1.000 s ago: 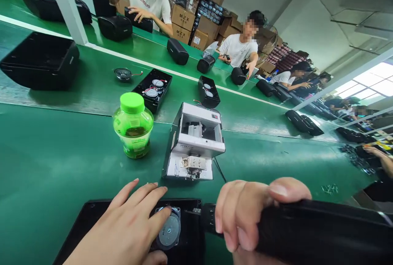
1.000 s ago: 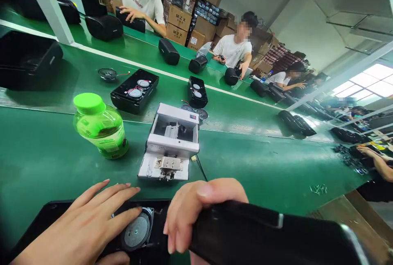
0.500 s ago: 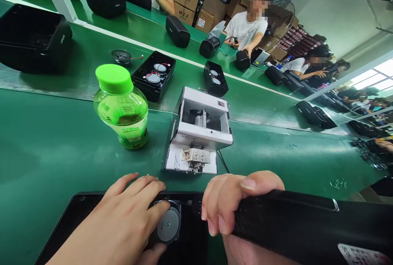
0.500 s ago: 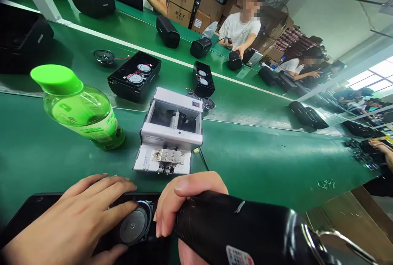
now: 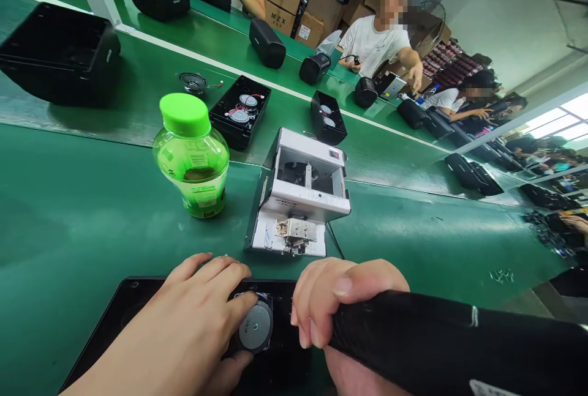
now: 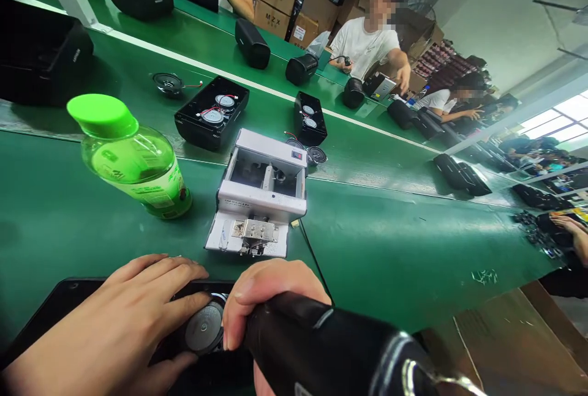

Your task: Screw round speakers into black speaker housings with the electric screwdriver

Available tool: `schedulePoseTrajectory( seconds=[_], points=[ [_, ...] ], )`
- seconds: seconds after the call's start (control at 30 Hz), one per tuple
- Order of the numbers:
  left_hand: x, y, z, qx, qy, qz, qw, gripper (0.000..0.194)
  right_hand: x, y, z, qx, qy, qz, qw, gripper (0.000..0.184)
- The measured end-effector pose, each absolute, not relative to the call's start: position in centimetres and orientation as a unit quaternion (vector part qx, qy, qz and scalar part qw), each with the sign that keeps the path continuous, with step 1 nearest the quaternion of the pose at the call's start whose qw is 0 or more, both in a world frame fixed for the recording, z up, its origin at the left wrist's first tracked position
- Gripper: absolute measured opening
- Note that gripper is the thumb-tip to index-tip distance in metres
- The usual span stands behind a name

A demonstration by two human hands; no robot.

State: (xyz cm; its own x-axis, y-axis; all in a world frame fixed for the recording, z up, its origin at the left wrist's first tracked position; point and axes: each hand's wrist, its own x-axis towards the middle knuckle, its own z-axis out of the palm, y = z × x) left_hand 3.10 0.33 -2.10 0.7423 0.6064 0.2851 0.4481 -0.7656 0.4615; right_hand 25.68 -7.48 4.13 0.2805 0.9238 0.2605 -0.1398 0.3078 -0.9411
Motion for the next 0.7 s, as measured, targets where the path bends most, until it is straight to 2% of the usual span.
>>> schedulePoseTrajectory(
  seconds=[0.1,0.3,0.53,0.63,0.7],
  points=[
    [3.2,0.5,-1.3,0.912,0.292,0.189,0.217,0.029,25.3,-6.8,3.6,-0.418,-0.472,0.377,0.678,0.025],
    [3.4,0.4,-0.7,0.911,0.314,0.128,0.235,0.028,24.3,-5.6,3.1,-0.383,-0.473,0.346,0.714,0.058],
    [3.2,0.6,-0.9,0.919,0.301,0.127,0.22,0.026,23.3,-5.9,1.6,-0.384,-0.464,0.292,0.743,0.069],
    [3.2,0.8,-0.9,0.919,0.305,0.113,0.224,0.036,23.5,-6.4,1.4,-0.399,-0.464,0.264,0.746,0.073],
    [3.4,0.8,-0.7,0.914,0.315,0.09,0.238,0.041,24.1,-7.0,2.2,-0.429,-0.46,0.292,0.72,0.077]
  ],
)
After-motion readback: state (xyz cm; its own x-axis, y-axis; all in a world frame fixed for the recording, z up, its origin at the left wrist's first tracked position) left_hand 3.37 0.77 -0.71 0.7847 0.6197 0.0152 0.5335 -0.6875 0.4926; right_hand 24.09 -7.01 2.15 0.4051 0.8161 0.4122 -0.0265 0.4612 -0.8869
